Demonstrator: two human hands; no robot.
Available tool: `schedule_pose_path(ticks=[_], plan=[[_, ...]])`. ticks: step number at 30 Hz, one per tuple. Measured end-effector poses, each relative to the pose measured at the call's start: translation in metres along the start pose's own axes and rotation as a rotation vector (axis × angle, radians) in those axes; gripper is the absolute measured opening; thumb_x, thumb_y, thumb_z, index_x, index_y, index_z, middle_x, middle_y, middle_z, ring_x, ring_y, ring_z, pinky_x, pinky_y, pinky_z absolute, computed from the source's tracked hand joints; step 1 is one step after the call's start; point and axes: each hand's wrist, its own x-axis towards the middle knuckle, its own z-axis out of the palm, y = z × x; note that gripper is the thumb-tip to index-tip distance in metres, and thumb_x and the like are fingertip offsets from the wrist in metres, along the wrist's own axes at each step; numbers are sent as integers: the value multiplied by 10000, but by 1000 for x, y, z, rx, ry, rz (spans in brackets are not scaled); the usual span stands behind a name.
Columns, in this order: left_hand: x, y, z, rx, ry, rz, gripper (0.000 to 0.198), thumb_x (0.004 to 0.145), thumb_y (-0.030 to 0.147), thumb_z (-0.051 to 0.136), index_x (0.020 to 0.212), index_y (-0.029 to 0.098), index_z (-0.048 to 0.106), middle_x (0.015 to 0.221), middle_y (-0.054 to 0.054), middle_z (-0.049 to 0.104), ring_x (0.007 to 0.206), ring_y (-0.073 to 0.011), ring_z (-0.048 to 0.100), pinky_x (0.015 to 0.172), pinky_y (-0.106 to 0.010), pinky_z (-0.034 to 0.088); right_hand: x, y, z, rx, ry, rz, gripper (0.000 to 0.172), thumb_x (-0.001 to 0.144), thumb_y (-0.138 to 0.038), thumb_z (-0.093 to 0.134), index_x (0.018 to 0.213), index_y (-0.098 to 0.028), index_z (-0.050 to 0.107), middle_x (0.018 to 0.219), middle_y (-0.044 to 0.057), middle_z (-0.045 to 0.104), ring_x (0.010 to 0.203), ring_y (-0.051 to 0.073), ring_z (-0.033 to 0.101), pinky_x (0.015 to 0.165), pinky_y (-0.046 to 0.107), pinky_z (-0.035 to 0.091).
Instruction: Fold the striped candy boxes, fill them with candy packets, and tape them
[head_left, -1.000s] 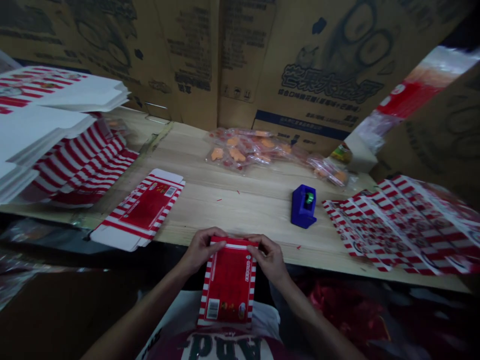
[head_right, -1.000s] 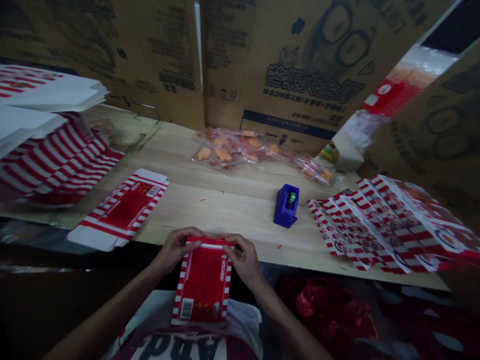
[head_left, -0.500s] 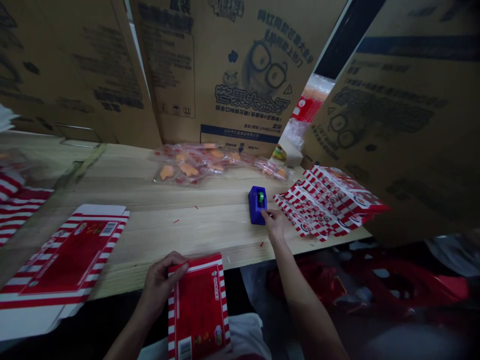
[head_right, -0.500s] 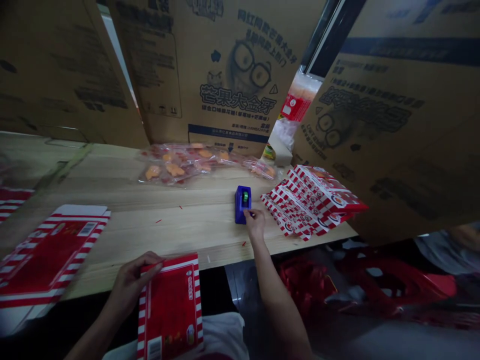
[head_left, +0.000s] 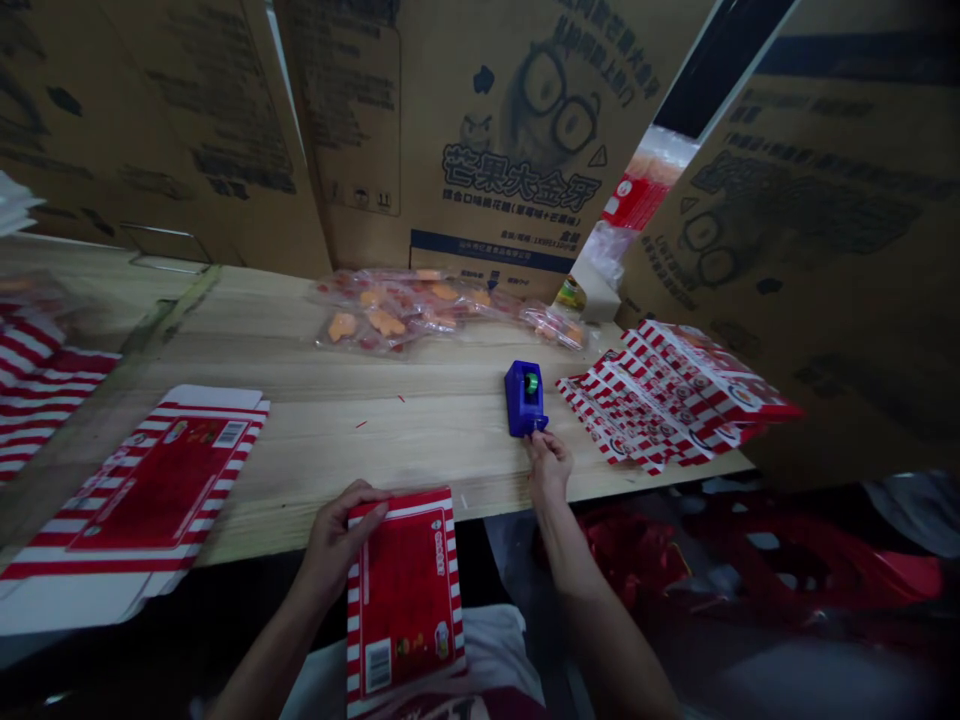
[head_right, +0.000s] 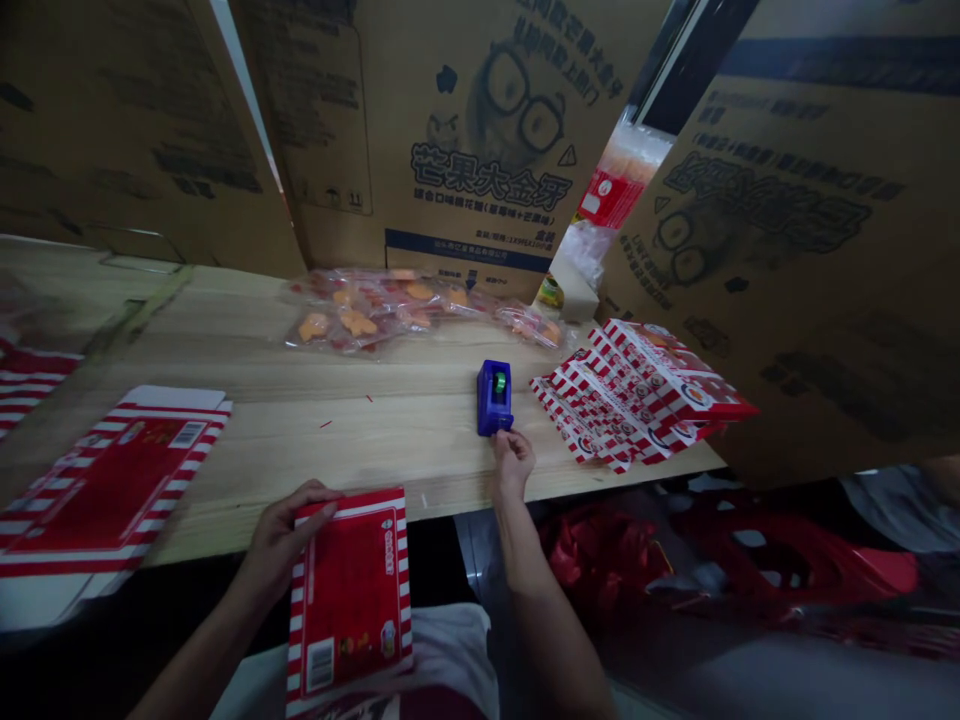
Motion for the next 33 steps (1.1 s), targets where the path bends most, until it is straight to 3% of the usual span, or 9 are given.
schedule_pose_path(ticks=[4, 8, 10, 15, 18, 21, 26, 29, 33], plan=[[-1, 5, 6, -51, 9, 15, 162, 780, 332, 675, 759, 172, 672, 767, -1, 544, 731, -141, 517, 679, -234, 396, -1, -3, -2, 31, 132, 62, 342, 585, -450, 705, 604, -198, 474, 685, -24, 500, 638, 125, 525, 714, 349, 517], [-1, 13, 14, -47, 7, 6, 197, 760, 340, 682, 698, 155, 652, 728, -1, 538, 695, -135, 505, 657, -234, 385, -15, -28, 5, 33, 37, 135, 303, 600, -423, 733, 642, -192, 542, 661, -26, 518, 620, 131, 528, 696, 346, 515], [0, 16, 16, -41, -7, 5, 204, 757, 337, 679, 677, 153, 639, 719, -1, 535, 693, -135, 501, 660, -235, 385, -21, -53, 18, -24, -244, 151, 274, 646, -421, 733, 679, -185, 597, 705, -4, 563, 663, 142, 546, 714, 329, 502], [4, 17, 21, -33, -37, 29, 194, 773, 311, 652, 667, 152, 616, 713, 4, 519, 686, -128, 490, 652, -232, 380, -17, -118, 82, -315, -1435, -31, 256, 789, -401, 646, 703, -160, 660, 788, 33, 618, 762, 151, 563, 749, 276, 436], [4, 19, 23, -9, -45, 37, 196, 772, 315, 641, 665, 153, 617, 700, 4, 517, 687, -135, 494, 652, -237, 382, -16, -130, 118, -468, -1826, -192, 221, 804, -352, 627, 715, -154, 670, 740, 3, 597, 706, 127, 541, 695, 240, 407], [3, 23, 25, -8, -54, 53, 191, 757, 316, 642, 659, 153, 623, 713, -6, 541, 704, -146, 513, 678, -249, 388, -24, -128, 136, -712, -1875, -322, 178, 766, -308, 665, 686, -149, 660, 653, -22, 569, 606, 104, 489, 580, 214, 339], [1, 23, 24, -6, -46, 65, 191, 765, 310, 650, 656, 155, 632, 713, -3, 543, 713, -146, 519, 703, -253, 387, -34, -125, 140, -943, -1751, -394, 295, 696, -417, 748, 641, -150, 637, 573, -27, 541, 544, 92, 437, 534, 219, 279], [-1, 23, 22, -3, -52, 67, 202, 788, 335, 646, 690, 158, 642, 740, -9, 549, 727, -150, 522, 705, -252, 388, -31, -120, 139, -861, -1731, -199, 344, 646, -449, 787, 670, -148, 623, 567, -43, 544, 539, 86, 453, 518, 208, 283], [-6, 34, 18, 41, -129, 120, 199, 818, 348, 628, 750, 165, 663, 793, -31, 579, 773, -170, 548, 740, -271, 406, -27, -102, 136, -546, -1853, 364, 444, 526, -462, 845, 689, -141, 586, 562, -74, 535, 523, 75, 466, 495, 189, 320]])
